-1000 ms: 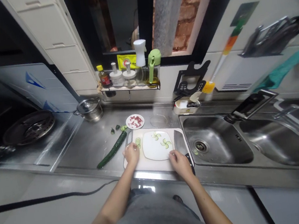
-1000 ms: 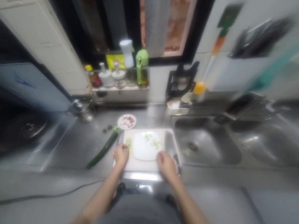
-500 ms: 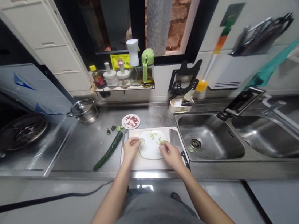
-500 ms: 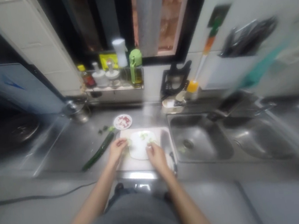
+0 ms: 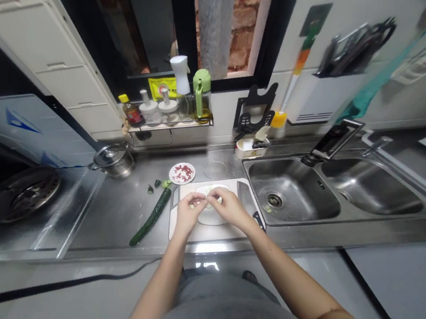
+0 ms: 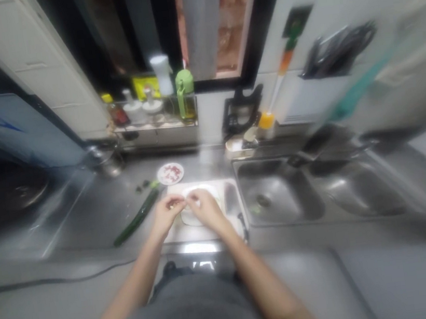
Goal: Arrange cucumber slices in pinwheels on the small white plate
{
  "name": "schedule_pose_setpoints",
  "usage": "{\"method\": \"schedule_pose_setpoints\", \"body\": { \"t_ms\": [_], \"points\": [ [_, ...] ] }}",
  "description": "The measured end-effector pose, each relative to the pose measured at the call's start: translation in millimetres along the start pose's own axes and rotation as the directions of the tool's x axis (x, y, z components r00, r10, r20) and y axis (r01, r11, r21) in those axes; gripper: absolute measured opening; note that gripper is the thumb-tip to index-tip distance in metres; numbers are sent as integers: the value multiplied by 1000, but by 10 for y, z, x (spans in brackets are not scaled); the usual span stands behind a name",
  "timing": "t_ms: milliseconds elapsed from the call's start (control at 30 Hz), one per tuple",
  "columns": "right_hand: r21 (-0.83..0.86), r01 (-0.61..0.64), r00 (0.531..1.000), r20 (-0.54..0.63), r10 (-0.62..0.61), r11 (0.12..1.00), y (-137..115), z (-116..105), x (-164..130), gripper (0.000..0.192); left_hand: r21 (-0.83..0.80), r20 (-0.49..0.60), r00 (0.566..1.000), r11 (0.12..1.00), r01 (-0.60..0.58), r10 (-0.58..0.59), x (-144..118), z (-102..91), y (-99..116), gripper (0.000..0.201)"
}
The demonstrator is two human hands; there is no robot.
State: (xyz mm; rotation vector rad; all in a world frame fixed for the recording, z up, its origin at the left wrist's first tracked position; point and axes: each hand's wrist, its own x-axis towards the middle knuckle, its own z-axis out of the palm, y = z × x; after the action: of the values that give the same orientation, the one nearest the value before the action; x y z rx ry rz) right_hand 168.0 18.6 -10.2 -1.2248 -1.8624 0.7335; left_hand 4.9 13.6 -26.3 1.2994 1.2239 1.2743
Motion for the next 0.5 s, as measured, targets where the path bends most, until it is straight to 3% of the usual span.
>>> {"method": "schedule_pose_setpoints", "body": {
  "t_ms": [133, 267, 333, 400, 500],
  "points": [
    [57, -57, 997, -46, 59, 997, 7, 5, 3, 19, -119, -78, 992, 989, 90, -100, -18, 13, -20, 37],
    [107, -103, 989, -93, 113, 989, 8, -31, 13, 21, -224, -121, 947, 937, 267, -298, -67, 14, -32, 45],
    [126, -110, 986, -111, 124, 986, 5, -49, 19, 21, -304, -19, 902, 862, 405, -431, -96, 29, -48, 47],
    [141, -114, 984, -118, 131, 984, 4, -59, 18, 22, -398, 152, 819, 724, 564, -554, -119, 56, -62, 48],
    [147, -117, 984, -115, 135, 982, 8, -60, 3, 22, -488, 364, 691, 504, 713, -624, -128, 101, -50, 42]
  ]
}}
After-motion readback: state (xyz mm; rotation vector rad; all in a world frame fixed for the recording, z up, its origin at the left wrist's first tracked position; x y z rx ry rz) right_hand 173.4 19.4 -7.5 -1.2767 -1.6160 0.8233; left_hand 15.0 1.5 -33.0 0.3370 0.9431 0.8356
